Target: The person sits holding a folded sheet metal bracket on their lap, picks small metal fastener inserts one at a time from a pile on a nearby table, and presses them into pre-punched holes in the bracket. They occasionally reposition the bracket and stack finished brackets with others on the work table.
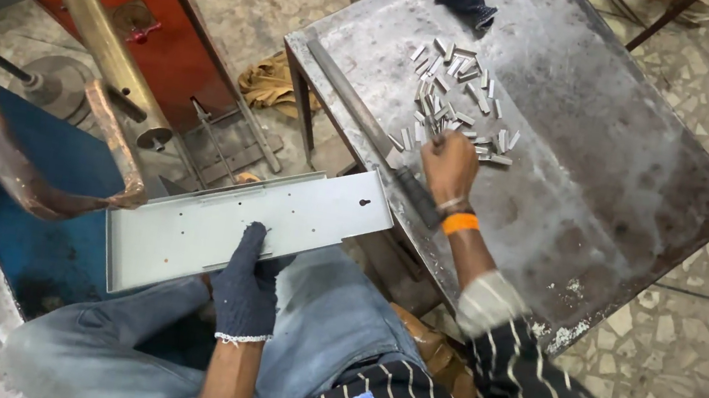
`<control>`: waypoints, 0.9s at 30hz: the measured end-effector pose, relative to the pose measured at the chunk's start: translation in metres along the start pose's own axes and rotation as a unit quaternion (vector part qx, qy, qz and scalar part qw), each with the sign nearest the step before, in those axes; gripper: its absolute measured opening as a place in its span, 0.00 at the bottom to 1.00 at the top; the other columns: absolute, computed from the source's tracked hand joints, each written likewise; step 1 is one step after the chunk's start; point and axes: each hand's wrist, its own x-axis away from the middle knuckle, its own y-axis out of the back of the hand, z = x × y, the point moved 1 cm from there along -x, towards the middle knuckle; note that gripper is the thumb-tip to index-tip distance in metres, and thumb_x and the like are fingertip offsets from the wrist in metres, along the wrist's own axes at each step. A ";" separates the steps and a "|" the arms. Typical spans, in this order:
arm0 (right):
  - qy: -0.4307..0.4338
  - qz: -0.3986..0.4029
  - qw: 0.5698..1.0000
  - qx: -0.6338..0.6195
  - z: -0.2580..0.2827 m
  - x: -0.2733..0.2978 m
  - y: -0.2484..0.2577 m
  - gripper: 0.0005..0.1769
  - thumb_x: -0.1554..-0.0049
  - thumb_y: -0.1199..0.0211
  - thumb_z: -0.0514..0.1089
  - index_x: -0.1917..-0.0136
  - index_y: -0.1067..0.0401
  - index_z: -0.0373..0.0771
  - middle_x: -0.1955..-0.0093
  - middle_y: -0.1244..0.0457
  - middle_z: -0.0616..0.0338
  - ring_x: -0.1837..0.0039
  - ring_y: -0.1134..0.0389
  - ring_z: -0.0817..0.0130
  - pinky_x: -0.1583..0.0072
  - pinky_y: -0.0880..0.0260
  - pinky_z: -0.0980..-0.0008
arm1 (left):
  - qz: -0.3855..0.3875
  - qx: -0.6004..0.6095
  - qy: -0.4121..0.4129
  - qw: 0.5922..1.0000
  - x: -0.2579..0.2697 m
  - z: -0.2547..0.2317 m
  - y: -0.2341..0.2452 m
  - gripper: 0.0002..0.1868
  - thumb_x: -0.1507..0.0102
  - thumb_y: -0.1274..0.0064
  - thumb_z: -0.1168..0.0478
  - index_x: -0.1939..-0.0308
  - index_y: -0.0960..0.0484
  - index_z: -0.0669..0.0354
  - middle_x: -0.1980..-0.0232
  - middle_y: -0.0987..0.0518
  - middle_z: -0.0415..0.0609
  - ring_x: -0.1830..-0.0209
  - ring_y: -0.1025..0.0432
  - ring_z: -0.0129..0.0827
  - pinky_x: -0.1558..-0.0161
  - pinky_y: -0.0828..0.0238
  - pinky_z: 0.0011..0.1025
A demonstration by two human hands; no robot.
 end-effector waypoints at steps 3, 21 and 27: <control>0.011 0.015 0.995 -0.101 0.045 0.022 0.043 0.07 0.46 0.34 0.41 0.61 0.22 0.35 0.64 0.29 0.50 0.63 0.26 0.59 0.58 0.27 0.63 | 0.076 -0.248 -0.205 0.944 0.006 0.038 0.013 0.28 0.39 0.53 0.80 0.34 0.25 0.67 0.33 0.25 0.63 0.34 0.28 0.49 0.40 0.22 0.46; 0.187 0.150 0.967 -0.092 0.218 0.132 0.085 0.07 0.44 0.33 0.43 0.53 0.25 0.40 0.55 0.33 0.52 0.59 0.30 0.50 0.57 0.31 0.55 | -0.046 -0.391 -0.185 0.901 0.055 -0.008 0.047 0.30 0.41 0.47 0.77 0.34 0.23 0.57 0.35 0.22 0.60 0.33 0.27 0.49 0.33 0.32 0.42; 0.087 0.049 0.995 -0.029 0.239 0.117 0.114 0.20 0.52 0.28 0.48 0.50 0.28 0.37 0.61 0.33 0.51 0.61 0.29 0.48 0.60 0.34 0.50 | -0.102 -0.349 -0.211 0.907 0.059 -0.016 0.072 0.23 0.39 0.47 0.75 0.40 0.19 0.59 0.39 0.19 0.60 0.36 0.25 0.47 0.33 0.31 0.39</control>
